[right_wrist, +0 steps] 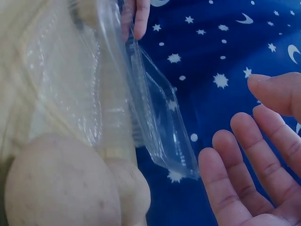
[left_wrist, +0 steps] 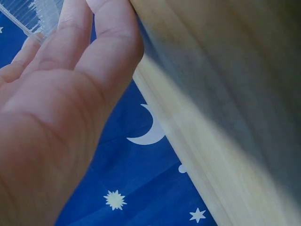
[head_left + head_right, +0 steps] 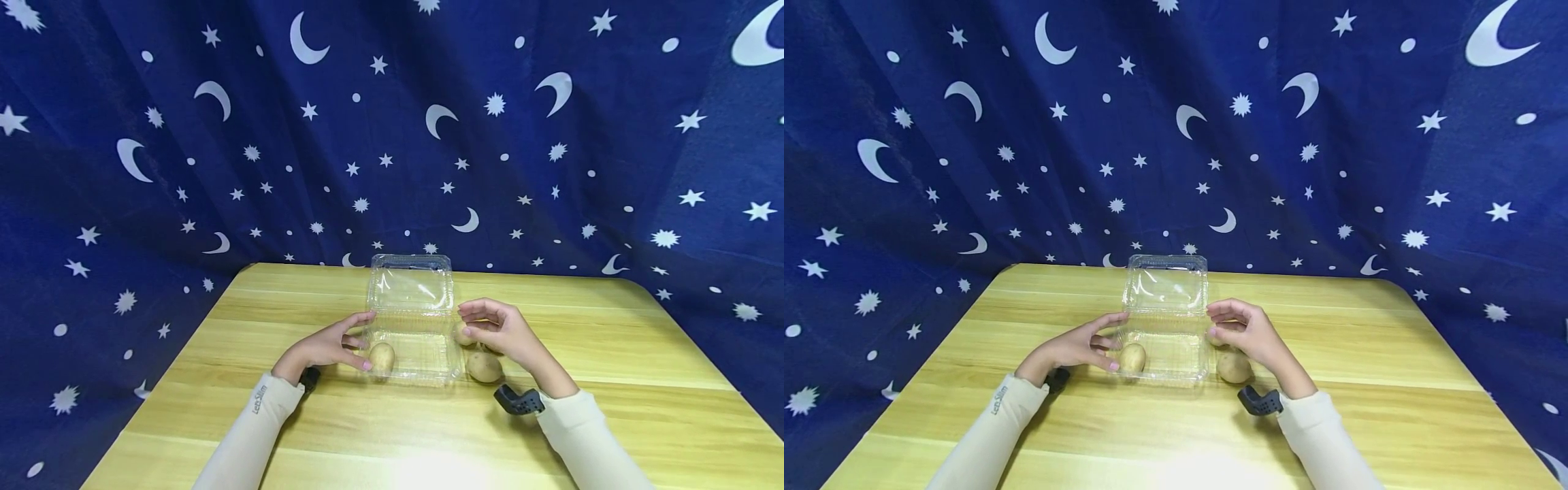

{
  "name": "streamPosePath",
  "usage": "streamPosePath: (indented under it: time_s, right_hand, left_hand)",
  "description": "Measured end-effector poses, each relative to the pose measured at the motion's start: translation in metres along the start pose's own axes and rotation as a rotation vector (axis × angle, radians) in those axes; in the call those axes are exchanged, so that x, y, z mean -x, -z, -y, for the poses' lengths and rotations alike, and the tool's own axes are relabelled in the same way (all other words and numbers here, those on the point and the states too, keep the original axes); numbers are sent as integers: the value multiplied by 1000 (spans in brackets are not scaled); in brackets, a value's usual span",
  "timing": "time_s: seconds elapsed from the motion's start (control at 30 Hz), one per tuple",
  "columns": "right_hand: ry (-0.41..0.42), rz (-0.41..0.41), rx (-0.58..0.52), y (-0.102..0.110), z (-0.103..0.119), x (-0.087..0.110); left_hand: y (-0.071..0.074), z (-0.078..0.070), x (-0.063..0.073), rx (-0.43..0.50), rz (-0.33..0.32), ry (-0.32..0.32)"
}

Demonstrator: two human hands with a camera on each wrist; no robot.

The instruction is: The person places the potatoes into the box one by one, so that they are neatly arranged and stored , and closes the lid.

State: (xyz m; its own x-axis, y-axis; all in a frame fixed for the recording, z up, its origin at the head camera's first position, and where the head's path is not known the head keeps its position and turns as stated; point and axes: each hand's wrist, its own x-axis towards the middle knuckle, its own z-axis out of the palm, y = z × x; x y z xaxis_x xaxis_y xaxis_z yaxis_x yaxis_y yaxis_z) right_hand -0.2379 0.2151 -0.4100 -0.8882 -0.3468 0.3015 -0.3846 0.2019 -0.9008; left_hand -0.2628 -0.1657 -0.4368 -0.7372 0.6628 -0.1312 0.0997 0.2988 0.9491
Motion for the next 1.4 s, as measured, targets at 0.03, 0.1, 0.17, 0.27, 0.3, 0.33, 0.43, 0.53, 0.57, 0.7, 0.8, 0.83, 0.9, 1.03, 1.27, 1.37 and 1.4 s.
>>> streamPosePath:
  time_s: [0.03, 0.1, 0.17, 0.27, 0.3, 0.33, 0.43, 0.53, 0.57, 0.7, 0.8, 0.83, 0.9, 1.03, 1.27, 1.37, 1.4]
  right_hand:
    - [-2, -4, 0, 1, 0, 0]
    - [-5, -12, 1, 4, 0, 1]
    - [-6, -18, -3, 7, -1, 1]
    - [-3, -24, -5, 11, -1, 2]
    - [-1, -27, -5, 13, -1, 2]
    - [2, -30, -6, 13, -1, 2]
    - [2, -37, -3, 16, 0, 2]
    - [0, -48, 9, 18, 0, 3]
    - [-2, -50, 15, 19, -1, 3]
    - [-12, -61, 30, 22, -4, 3]
    - [-15, -64, 40, 24, -8, 4]
    - [-17, -65, 43, 25, -9, 4]
    - [-27, -68, 50, 27, -11, 4]
    - [-36, -82, 49, 31, -16, 5]
    - [-52, -100, 59, 37, -24, 5]
    - [-78, -103, 71, 38, -26, 6]
    - [-91, -103, 75, 39, -27, 6]
  left_hand:
    - [0, 0, 0, 0, 0, 1]
    - [0, 0, 0, 3, 1, 1]
    - [0, -1, 0, 5, 2, 1]
    - [0, -1, 1, 2, 2, 0]
    - [0, -2, 1, 1, 2, 0]
    - [0, -2, 1, 0, 1, -1]
    - [0, -2, 1, -5, -1, -3]
    - [-1, -2, 1, -9, 0, -5]
    - [-1, -1, 0, -9, 0, -5]
    - [-1, -1, 1, -6, 1, -3]
    - [-1, -1, 1, -4, 2, -2]
    - [-1, -1, 1, -4, 2, -3]
    - [0, -1, 1, -6, 2, -4]
    - [0, -1, 1, -9, -3, -11]
    - [0, -1, 1, -13, -2, -17]
    - [0, -1, 1, -11, 2, -18]
    - [0, -1, 1, -11, 2, -17]
